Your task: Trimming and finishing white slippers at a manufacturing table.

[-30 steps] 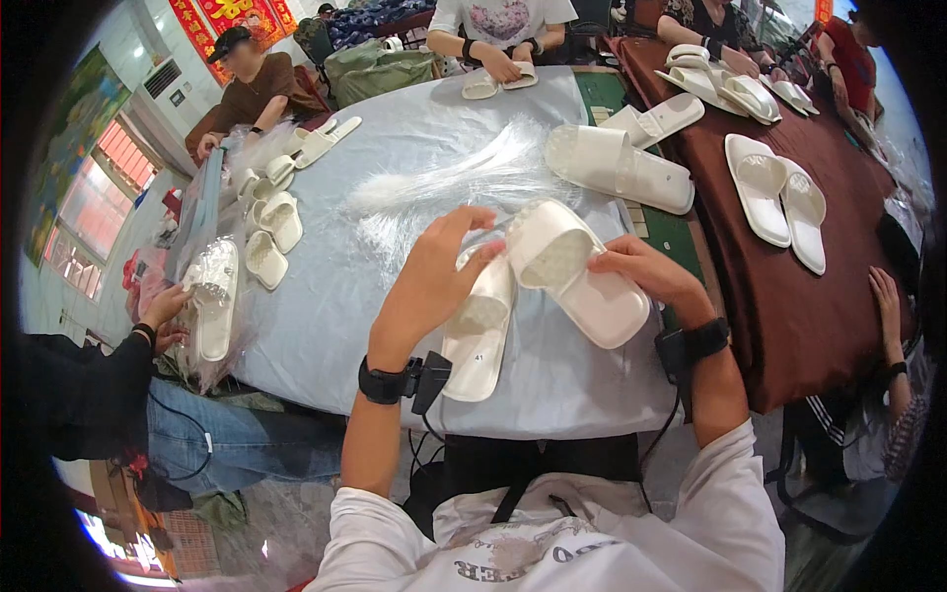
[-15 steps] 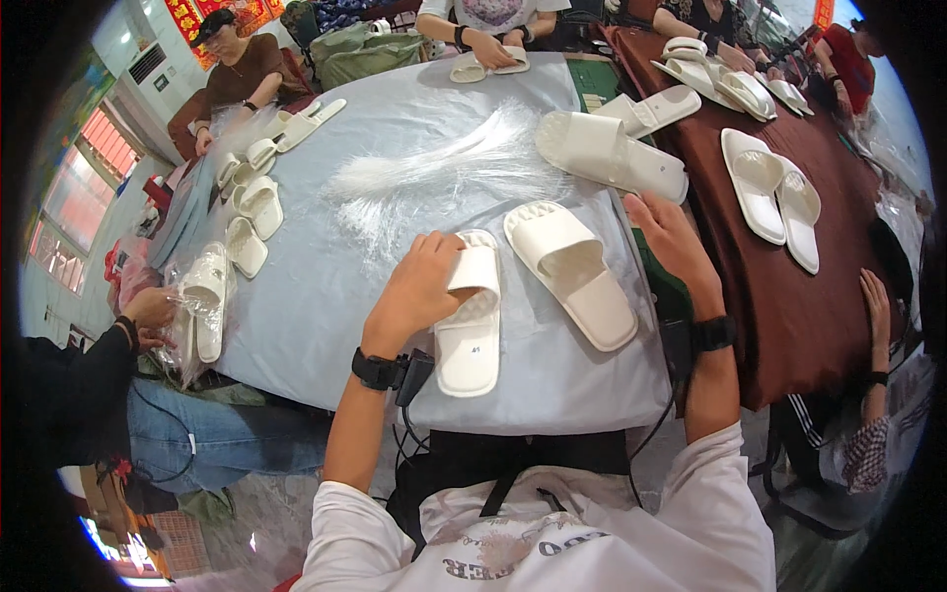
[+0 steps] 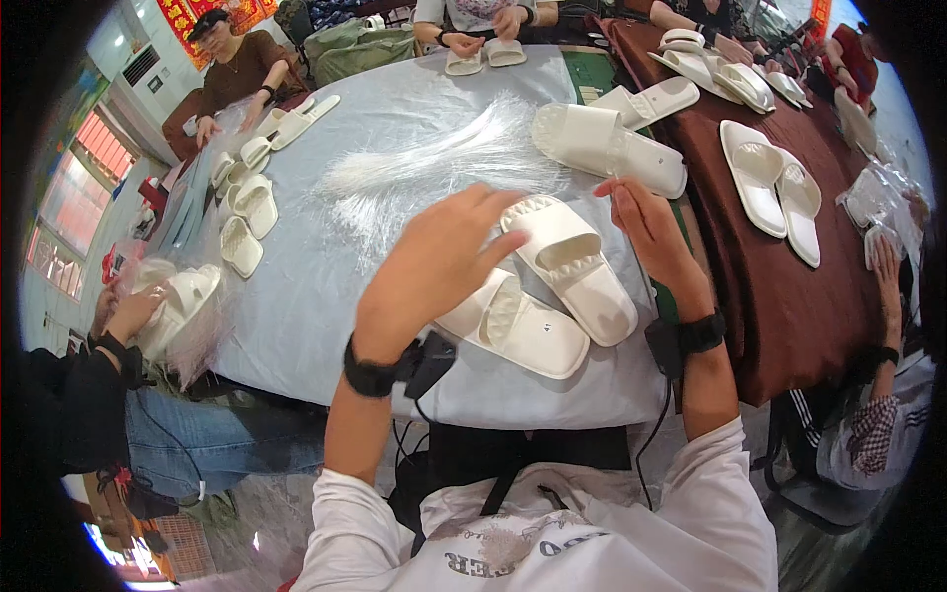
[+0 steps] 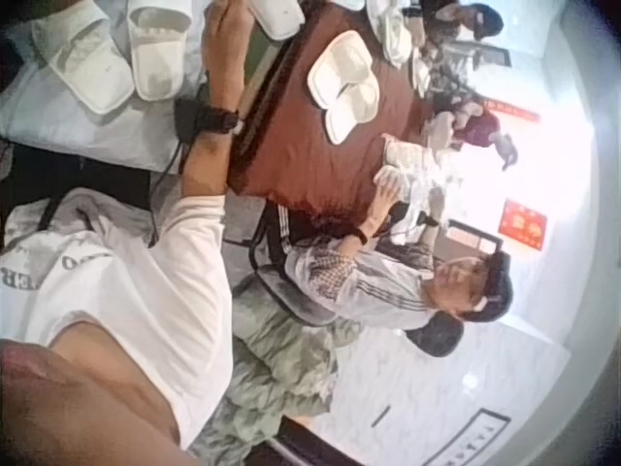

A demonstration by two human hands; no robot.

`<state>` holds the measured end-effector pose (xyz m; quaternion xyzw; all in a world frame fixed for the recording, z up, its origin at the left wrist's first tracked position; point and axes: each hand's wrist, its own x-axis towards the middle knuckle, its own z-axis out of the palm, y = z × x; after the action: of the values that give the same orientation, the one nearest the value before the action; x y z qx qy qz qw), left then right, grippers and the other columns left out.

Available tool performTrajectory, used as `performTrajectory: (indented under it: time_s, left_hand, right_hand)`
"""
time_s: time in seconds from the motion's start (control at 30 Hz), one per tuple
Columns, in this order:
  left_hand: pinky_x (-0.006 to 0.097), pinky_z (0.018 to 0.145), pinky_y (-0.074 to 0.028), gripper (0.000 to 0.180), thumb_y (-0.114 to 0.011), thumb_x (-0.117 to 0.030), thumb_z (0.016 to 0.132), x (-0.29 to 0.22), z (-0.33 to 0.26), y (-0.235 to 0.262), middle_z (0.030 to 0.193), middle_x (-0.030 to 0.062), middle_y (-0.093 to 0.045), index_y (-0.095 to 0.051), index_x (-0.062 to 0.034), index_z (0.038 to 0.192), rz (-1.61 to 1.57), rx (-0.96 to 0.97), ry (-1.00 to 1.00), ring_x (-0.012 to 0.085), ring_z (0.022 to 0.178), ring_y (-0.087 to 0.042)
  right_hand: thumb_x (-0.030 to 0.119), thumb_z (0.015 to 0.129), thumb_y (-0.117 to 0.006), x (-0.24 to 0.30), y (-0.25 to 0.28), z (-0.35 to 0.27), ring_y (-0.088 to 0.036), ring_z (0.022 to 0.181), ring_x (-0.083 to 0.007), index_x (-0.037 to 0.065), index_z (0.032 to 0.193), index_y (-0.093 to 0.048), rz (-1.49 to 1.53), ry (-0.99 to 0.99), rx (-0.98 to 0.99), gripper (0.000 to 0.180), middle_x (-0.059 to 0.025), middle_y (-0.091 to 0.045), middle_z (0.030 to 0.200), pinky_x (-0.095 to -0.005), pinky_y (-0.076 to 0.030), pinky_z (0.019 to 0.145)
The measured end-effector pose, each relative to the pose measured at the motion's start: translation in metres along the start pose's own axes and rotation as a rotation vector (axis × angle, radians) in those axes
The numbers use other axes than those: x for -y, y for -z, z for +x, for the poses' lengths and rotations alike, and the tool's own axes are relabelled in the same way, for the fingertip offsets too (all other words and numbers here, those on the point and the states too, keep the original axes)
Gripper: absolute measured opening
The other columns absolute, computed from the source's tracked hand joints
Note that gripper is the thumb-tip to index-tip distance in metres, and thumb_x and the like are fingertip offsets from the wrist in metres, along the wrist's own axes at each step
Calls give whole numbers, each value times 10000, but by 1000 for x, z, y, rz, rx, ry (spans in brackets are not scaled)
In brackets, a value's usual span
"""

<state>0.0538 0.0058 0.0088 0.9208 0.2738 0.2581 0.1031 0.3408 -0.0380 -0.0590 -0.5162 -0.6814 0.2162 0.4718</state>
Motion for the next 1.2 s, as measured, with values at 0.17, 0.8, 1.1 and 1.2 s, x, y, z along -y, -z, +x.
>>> performTrajectory:
  time_s: [0.17, 0.8, 1.1, 1.2]
  left_hand:
    - [373, 774, -559, 224, -693, -174, 960, -5, 58, -47, 1030, 145, -715, -713, -45, 1142, -341, -76, -111, 295, 856, -689]
    - [347, 822, -533, 242, -625, -187, 1020, 113, 37, -93, 907, 96, -726, -715, -4, 1152, -442, 145, 16, 224, 844, -673]
    - [232, 496, -484, 267, -663, -62, 966, 107, 22, -80, 913, 89, -746, -731, -22, 1221, -854, 350, 432, 76, 577, -596]
    - [226, 474, -501, 281, -700, -52, 937, 111, 24, -94, 1032, 103, -759, -745, -35, 1214, -940, 299, 432, 71, 582, -590]
  right_hand:
    - [126, 1068, -510, -3, -17, -4, -540, 650, -234, -16, 1192, -607, 9, 201, -4, 211, -141, -570, 739, -373, -443, 630]
    - [151, 882, -663, 9, -31, -11, -653, 571, -321, -5, 837, -733, -444, 49, 138, 177, -170, -646, 642, -413, -503, 582]
    - [140, 874, -670, -7, -67, -6, -667, 705, -365, 18, 887, -754, -308, -218, -76, 148, -218, -684, 793, -430, -513, 650]
    - [111, 827, -691, -19, -82, -6, -641, 749, -373, 20, 870, -764, -285, -268, -105, 124, -232, -688, 810, -444, -503, 683]
